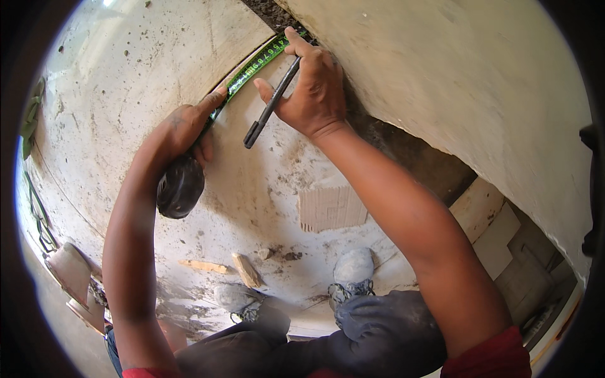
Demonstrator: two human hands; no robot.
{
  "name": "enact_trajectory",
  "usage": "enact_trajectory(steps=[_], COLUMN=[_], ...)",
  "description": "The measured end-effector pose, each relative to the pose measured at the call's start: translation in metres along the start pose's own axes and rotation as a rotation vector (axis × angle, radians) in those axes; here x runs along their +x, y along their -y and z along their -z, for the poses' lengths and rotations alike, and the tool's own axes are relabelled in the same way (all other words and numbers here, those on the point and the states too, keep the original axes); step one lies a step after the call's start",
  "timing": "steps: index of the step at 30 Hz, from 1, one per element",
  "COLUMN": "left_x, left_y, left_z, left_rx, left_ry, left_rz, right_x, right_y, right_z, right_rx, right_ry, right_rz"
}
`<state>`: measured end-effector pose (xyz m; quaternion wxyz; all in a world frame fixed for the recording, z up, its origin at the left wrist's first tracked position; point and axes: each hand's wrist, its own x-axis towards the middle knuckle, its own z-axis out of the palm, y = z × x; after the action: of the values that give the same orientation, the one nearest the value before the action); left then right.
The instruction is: The person uses a tape measure to measure a section of the floor and marks measurements on a small piece of cardboard. They repeatedly reposition the tape measure and record values with a pen.
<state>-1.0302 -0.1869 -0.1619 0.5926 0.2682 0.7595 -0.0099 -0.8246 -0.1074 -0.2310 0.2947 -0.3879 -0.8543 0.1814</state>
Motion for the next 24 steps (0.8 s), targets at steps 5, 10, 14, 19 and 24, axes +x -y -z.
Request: enact_trajectory(steps=[5,10,14,19,24], left_x=[0.004,0.008,-0.002,-0.056,-0.072], left_y=[0.004,0.01,0.029,0.079,0.066], left_z=[-0.002,-0.002,-0.011,-0.056,-0.137], left_rx=[-0.033,0.025,0.085,0.068,-0.113], left_ry=[-0.037,-0.054,-0.264,0.068,0.144], left_rz=[0.001,-0.047,-0.261,-0.135,-0.087], right_x=[-0.001,0.002,-0.016,-0.105,-0.159], right_y=[0.001,0.007,0.012,0.003,-0.007], right_z=[0.0,0.003,0.025,0.099,0.138], right_rx=[0.011,-0.001,0.045,0.198,0.092], right_ry=[-0.016,-0.044,0.043,0.08,0.04], right_rz=[-0.019,0.036,0.096,0.328,0.113])
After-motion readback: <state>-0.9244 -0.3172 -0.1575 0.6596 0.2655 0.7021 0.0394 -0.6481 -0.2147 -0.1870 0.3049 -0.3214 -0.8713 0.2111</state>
